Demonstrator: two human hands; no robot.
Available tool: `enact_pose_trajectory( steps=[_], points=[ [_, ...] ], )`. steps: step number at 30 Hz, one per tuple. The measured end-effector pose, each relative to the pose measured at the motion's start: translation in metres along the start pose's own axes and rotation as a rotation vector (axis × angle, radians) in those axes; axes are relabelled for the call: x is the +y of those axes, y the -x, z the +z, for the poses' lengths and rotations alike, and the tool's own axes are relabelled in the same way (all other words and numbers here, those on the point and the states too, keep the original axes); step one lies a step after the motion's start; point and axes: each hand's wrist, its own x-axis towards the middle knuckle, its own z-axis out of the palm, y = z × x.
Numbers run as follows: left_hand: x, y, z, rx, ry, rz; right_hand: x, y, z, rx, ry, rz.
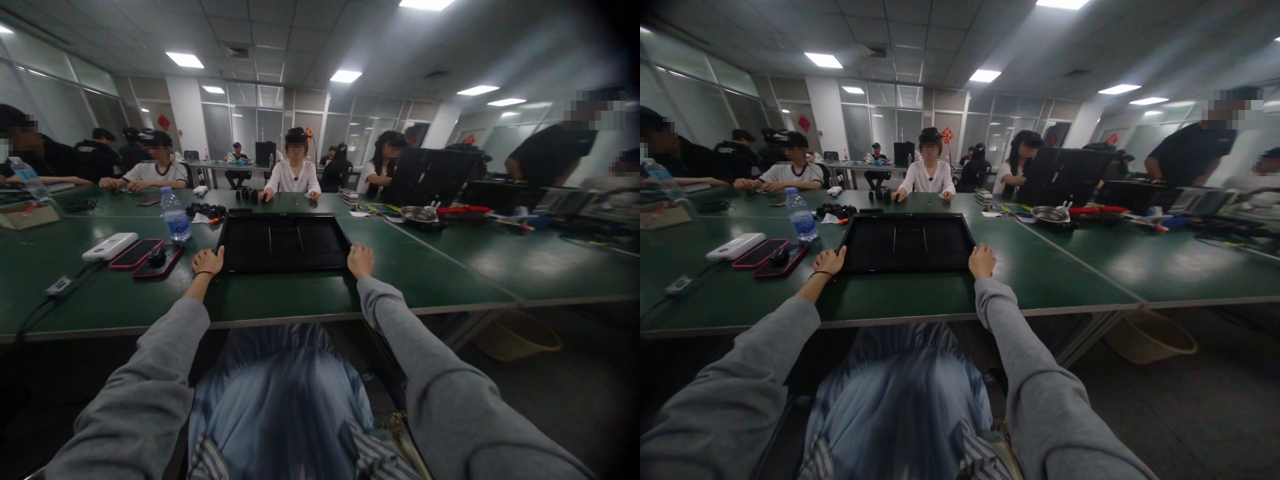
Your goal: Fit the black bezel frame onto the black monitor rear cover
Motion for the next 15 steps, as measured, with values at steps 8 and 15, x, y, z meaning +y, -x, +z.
enact_pose_trajectory(
  steps=[8,15],
  points=[
    [0.002,0.014,0.000,0.244,-0.029,0.202,-0.009,0.012,-0.002,0.147,0.048,-0.014],
    [0.007,0.024,-0.016,0.182,-0.153,0.389,-0.011,0.016,-0.009,0.092,0.090,-0.066]
  ],
)
